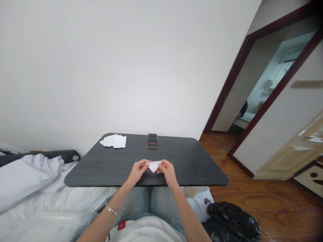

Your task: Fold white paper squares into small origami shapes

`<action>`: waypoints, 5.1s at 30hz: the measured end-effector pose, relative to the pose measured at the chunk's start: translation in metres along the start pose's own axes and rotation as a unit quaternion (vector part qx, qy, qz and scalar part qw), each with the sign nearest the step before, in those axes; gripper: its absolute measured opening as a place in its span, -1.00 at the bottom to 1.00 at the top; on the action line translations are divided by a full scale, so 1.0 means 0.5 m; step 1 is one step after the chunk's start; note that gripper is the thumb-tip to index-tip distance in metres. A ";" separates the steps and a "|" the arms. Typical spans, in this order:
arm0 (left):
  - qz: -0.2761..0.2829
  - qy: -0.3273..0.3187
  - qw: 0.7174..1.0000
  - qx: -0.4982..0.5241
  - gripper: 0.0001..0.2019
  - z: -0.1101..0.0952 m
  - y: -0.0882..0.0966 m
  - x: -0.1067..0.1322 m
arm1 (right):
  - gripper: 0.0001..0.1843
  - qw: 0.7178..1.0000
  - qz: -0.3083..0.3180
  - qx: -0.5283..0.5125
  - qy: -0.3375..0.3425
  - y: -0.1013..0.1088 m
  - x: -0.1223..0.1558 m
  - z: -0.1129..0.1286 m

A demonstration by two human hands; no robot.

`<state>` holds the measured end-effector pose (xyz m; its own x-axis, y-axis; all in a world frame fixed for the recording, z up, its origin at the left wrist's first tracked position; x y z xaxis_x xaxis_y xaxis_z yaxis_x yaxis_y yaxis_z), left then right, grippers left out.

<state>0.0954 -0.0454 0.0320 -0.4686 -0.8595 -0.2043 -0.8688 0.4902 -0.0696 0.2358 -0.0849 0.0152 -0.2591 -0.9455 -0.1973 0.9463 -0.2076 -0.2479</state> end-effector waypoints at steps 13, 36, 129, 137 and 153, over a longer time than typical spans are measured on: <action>-0.041 0.018 0.999 0.025 -0.82 0.004 0.007 0.002 | -0.88 1.000 -0.007 -0.010 0.006 0.001 0.007 0.009; 0.005 0.063 0.998 0.002 -0.73 0.002 -0.011 0.002 | -0.86 0.975 0.020 0.153 0.161 -0.015 0.029 0.044; 0.048 -0.001 0.997 -0.063 -0.69 -0.004 -0.021 -0.002 | -0.77 0.998 0.020 0.057 0.023 -0.007 0.006 0.007; -0.026 -0.001 1.000 0.001 -0.64 0.007 0.005 -0.007 | -0.75 1.000 -0.024 0.019 -0.001 0.008 -0.002 -0.010; -0.034 -0.017 0.995 -0.091 -0.83 -0.003 0.011 0.000 | -0.81 1.000 0.004 -0.004 -0.026 -0.002 -0.001 -0.006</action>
<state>0.0903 -0.0428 0.0331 -0.4047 -0.8831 -0.2373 -0.9144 0.3943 0.0921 0.2342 -0.0834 0.0127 -0.2407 -0.9589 -0.1502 0.9465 -0.1976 -0.2550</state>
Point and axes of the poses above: each hand's wrist, its own x-axis away from the middle knuckle, its own y-axis out of the back of the hand, z = x × y, the point moved 5 cm from there along -x, towards the middle knuckle, and after that the axes turned 2 degrees about -z, right-handed, at the moved point
